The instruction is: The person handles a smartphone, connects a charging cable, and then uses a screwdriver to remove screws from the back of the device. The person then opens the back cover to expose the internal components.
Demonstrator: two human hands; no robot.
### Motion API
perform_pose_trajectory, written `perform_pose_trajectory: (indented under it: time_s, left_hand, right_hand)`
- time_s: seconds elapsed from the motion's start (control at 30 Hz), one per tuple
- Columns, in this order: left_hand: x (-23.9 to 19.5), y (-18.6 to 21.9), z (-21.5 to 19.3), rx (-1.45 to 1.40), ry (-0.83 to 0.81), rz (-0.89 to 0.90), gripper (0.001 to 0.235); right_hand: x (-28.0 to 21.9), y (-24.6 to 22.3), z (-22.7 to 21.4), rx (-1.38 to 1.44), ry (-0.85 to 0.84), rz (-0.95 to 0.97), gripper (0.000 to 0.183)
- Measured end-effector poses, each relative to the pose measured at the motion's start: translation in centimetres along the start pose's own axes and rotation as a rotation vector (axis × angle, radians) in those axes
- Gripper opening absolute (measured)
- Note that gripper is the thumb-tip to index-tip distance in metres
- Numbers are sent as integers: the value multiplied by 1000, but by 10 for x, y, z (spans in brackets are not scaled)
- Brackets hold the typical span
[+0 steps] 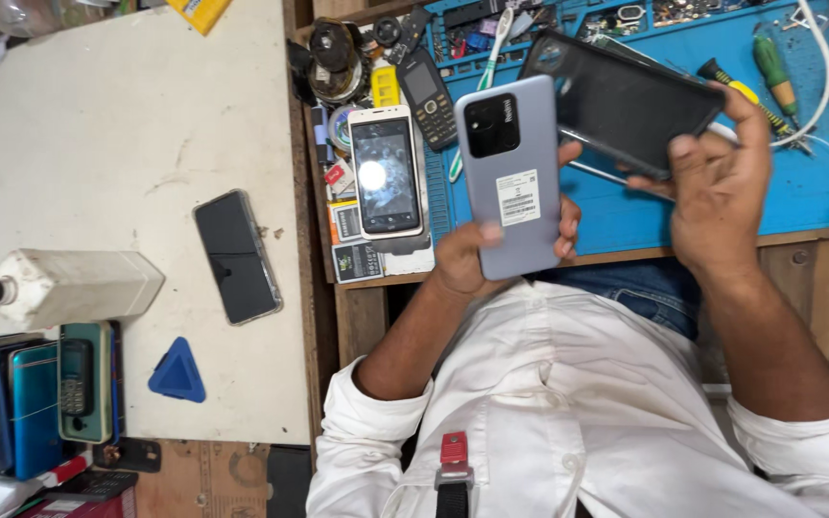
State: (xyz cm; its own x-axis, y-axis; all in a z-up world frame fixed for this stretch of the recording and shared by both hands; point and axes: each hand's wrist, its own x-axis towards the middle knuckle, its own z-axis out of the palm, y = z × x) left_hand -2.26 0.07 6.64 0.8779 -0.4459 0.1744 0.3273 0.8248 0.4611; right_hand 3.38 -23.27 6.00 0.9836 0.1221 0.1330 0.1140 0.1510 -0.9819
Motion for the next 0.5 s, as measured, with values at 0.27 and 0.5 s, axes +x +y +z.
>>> perform_pose_trajectory:
  time_s: [0.27,0.5]
  left_hand:
    - [0,-4,-18,79,118,129,99]
    - [2,-34,-27,467,443,186,100]
  right_hand:
    - [0,-22,11,-932,-84,-81,83]
    - [-14,-20,19,-382,-318,-4,64]
